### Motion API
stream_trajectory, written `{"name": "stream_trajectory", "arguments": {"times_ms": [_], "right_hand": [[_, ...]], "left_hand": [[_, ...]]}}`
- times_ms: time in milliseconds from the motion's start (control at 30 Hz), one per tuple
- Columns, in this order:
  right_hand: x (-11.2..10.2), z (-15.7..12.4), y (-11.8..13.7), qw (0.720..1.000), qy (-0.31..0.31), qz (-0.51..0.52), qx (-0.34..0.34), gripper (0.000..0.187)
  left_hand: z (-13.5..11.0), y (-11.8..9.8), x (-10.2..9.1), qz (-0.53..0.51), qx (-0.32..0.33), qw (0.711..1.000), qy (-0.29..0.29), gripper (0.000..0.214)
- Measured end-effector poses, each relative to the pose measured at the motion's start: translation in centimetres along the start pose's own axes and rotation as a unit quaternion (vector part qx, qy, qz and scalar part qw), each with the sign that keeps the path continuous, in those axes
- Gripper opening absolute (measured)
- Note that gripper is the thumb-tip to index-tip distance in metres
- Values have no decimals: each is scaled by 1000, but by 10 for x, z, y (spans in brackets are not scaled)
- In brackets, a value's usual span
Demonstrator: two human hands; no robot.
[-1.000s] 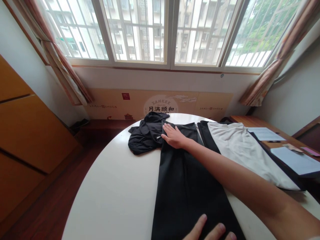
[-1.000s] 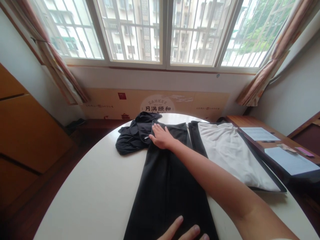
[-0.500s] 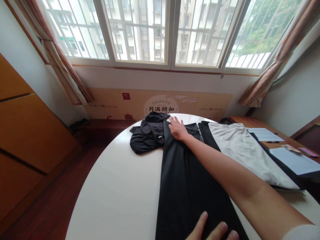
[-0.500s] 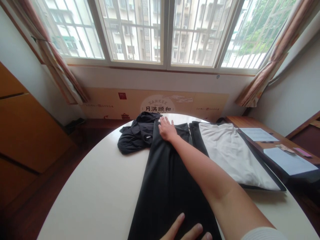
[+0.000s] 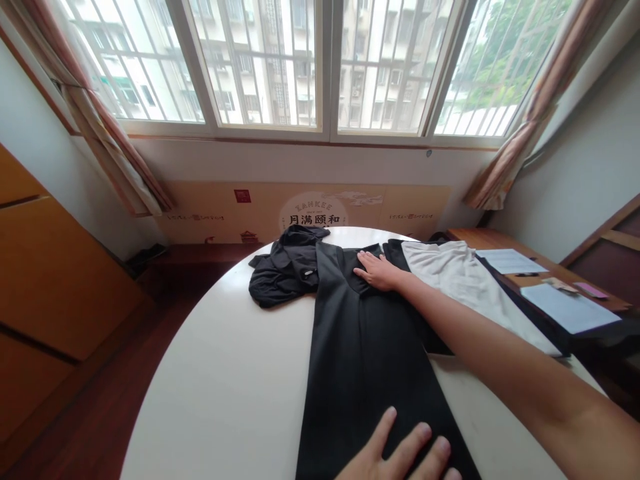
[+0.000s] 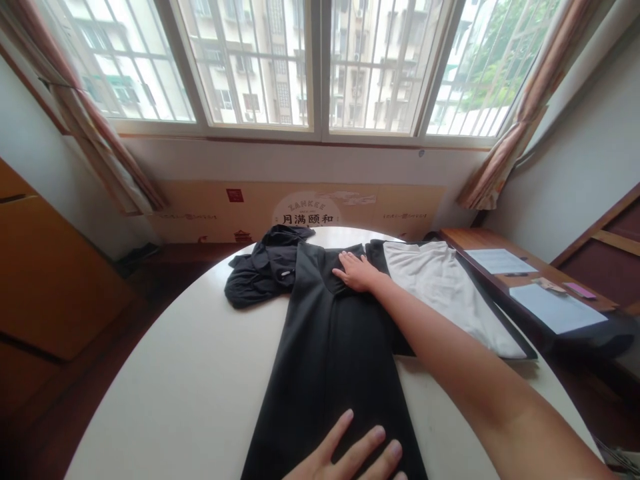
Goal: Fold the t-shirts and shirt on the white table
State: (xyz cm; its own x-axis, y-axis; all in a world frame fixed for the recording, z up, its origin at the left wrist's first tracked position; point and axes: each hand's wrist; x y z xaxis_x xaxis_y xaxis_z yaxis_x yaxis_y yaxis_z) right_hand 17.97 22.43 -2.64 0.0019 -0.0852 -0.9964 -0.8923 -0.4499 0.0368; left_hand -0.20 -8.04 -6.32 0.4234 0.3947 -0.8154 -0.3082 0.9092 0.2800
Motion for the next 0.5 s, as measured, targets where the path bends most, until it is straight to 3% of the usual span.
{"name": "stream_trajectory", "arguments": {"times_ms": [100, 167, 333, 500], "right_hand": [[-13, -7, 3, 1000, -28, 3, 9, 81], [-19, -27, 8, 998, -66, -6, -3, 80], [-20, -113, 38, 994, -69, -32, -83, 74], [-14, -202, 73, 983, -59, 36, -168, 65]], "left_hand": [[3, -1, -2, 9, -3, 1000, -7, 42], [4, -1, -4, 9, -3, 1000, -13, 42], [8, 3, -12, -11, 13, 1000, 9, 40], [12, 11, -13, -50, 23, 998, 31, 35]]}}
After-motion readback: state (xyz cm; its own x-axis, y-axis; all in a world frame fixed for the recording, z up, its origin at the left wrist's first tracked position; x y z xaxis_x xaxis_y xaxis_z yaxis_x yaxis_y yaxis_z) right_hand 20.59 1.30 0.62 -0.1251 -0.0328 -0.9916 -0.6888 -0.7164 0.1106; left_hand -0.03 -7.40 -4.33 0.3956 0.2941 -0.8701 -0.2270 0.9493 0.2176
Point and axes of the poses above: each hand's wrist, its own z-axis towards the middle knuckle, its own x-axis out of the palm, y = z × x, and after that the axes turned 9 degrees about -z, right-handed
